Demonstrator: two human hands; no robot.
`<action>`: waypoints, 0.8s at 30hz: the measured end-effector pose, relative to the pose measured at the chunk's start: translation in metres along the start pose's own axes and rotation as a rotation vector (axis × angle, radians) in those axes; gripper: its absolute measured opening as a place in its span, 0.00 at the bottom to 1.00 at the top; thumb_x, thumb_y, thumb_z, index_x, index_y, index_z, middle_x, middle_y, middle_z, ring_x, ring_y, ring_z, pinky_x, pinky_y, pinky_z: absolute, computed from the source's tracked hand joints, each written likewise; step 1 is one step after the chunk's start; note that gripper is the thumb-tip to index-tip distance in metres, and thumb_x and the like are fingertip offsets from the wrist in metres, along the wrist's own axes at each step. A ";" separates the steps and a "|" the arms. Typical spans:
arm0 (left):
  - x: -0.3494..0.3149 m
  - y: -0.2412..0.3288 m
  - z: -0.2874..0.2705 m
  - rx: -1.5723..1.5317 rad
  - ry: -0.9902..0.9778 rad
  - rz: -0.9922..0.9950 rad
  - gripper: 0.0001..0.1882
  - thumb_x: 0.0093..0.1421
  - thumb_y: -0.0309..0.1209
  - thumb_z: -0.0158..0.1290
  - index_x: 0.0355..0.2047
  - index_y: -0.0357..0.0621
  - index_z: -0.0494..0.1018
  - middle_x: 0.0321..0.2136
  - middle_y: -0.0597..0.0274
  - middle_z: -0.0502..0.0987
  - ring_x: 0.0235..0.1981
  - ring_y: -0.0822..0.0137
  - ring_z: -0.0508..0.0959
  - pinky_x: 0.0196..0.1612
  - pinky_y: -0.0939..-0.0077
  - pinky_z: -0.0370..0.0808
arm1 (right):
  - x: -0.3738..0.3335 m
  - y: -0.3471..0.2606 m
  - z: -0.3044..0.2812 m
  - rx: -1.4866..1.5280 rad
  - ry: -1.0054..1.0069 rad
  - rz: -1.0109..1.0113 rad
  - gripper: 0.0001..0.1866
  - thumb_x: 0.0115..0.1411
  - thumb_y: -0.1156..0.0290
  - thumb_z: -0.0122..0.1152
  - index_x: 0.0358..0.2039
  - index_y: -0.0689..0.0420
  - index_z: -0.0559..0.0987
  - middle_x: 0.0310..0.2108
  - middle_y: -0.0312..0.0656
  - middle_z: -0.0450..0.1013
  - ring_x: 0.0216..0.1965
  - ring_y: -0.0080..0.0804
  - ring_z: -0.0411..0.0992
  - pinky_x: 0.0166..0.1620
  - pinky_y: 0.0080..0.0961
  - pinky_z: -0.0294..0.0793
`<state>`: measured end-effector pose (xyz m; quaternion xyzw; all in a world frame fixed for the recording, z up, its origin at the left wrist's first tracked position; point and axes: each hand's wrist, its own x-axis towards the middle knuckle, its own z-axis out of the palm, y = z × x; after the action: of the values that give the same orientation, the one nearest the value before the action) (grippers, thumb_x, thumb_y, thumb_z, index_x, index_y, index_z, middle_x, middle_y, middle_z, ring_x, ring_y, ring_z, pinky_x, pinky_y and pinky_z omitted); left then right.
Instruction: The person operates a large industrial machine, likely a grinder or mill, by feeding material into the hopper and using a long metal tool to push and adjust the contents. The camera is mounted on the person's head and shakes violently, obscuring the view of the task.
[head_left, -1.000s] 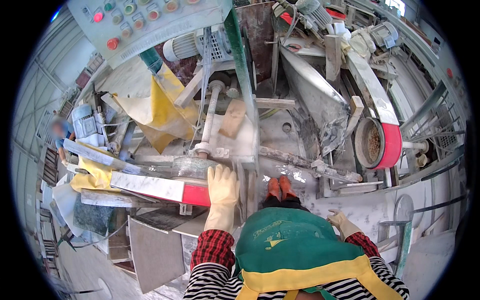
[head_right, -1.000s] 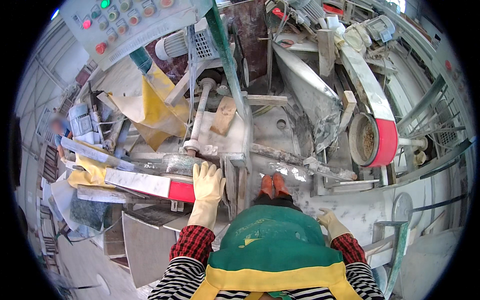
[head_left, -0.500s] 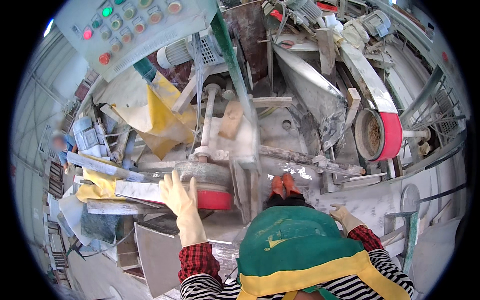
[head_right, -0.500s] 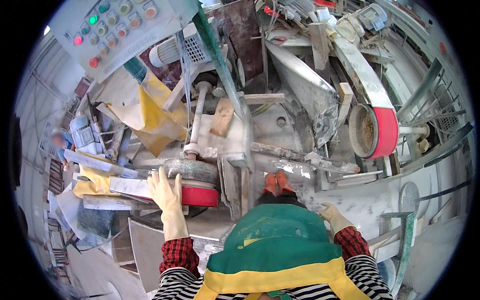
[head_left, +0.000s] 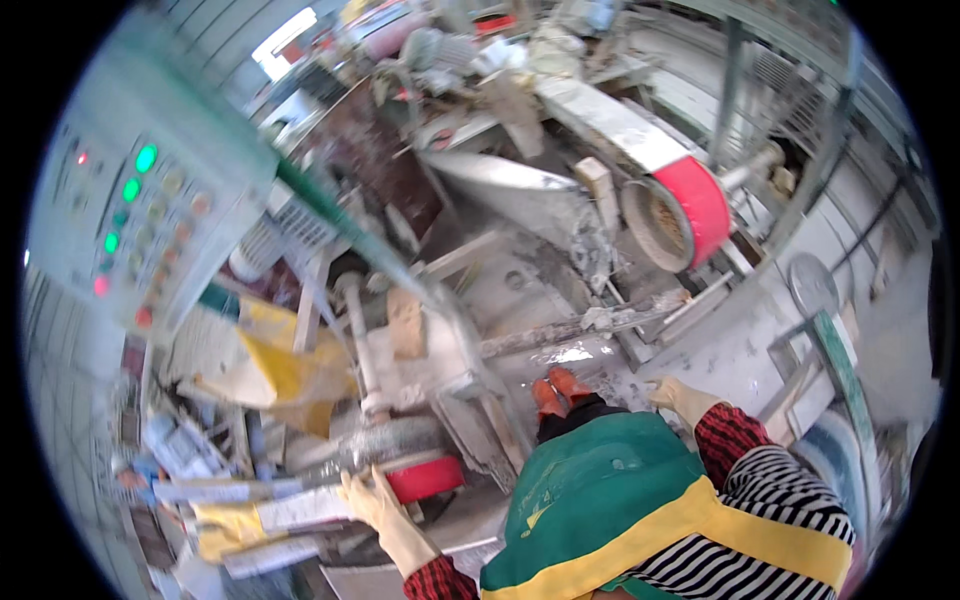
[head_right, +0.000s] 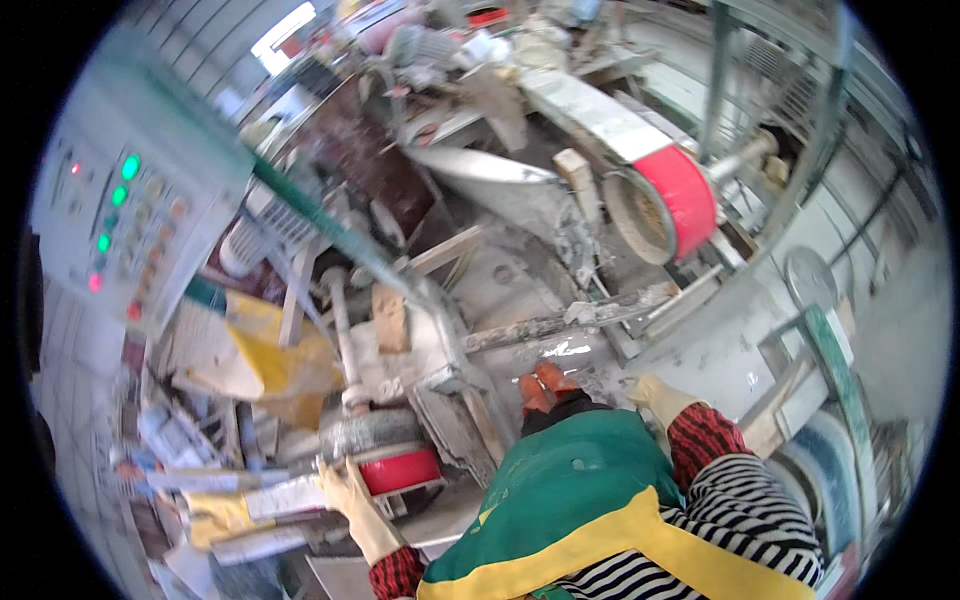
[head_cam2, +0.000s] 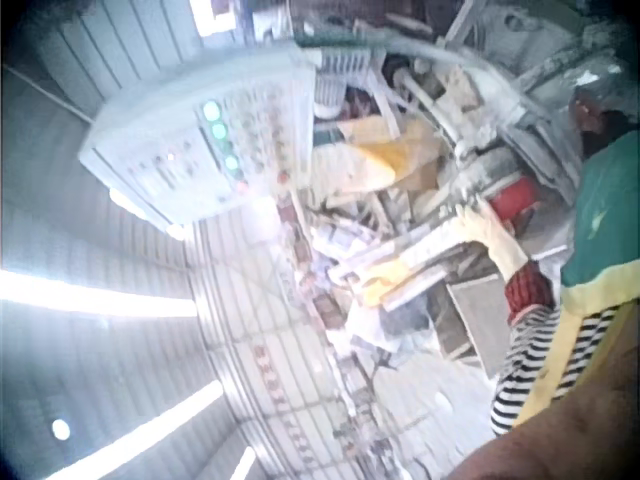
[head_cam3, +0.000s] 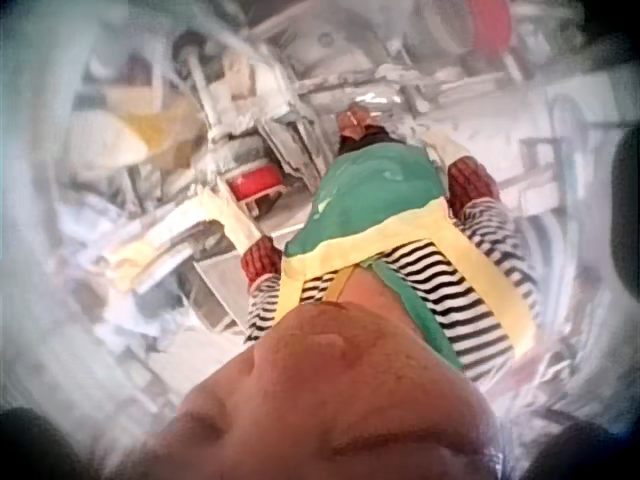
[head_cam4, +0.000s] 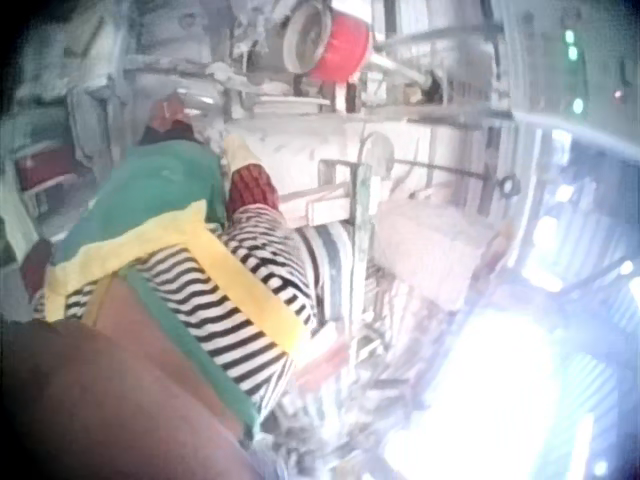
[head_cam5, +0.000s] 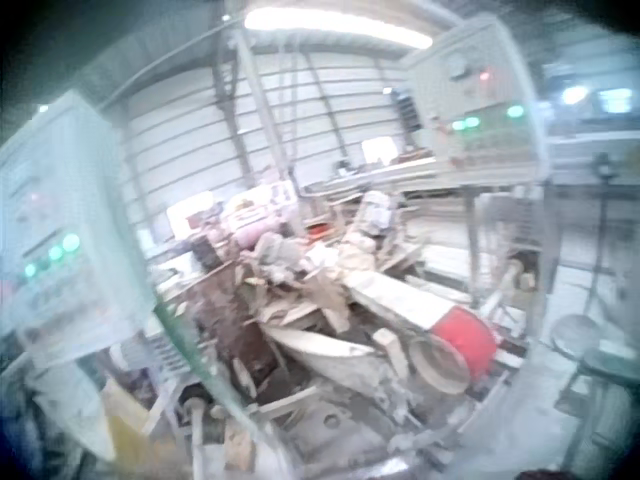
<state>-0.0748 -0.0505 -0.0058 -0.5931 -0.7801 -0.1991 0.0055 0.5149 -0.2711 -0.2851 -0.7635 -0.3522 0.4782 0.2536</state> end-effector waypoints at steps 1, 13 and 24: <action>-0.001 0.008 0.003 -0.016 0.042 0.034 0.14 0.59 0.37 0.65 0.42 0.44 0.85 0.66 0.43 0.69 0.67 0.43 0.66 0.71 0.55 0.61 | 0.001 0.002 -0.002 0.035 0.045 -0.025 0.31 0.58 0.67 0.63 0.64 0.57 0.75 0.41 0.55 0.83 0.33 0.36 0.82 0.39 0.33 0.83; 0.006 0.039 -0.013 -0.026 -0.103 0.456 0.23 0.52 0.17 0.54 0.49 0.42 0.81 0.59 0.47 0.76 0.55 0.49 0.79 0.59 0.59 0.75 | 0.043 -0.358 0.176 0.338 -0.135 -0.739 0.27 0.67 0.59 0.63 0.63 0.57 0.75 0.60 0.48 0.76 0.62 0.35 0.70 0.66 0.35 0.68; -0.008 0.051 -0.007 -0.199 0.181 0.624 0.12 0.54 0.22 0.56 0.38 0.43 0.82 0.47 0.53 0.82 0.43 0.46 0.82 0.46 0.57 0.81 | -0.055 -0.466 0.246 0.202 -0.447 -0.941 0.25 0.61 0.62 0.64 0.58 0.56 0.78 0.47 0.51 0.81 0.44 0.42 0.81 0.46 0.38 0.81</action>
<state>-0.0271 -0.0490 0.0146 -0.7807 -0.5343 -0.3147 0.0774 0.1375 -0.0109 -0.0189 -0.3741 -0.6545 0.4951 0.4319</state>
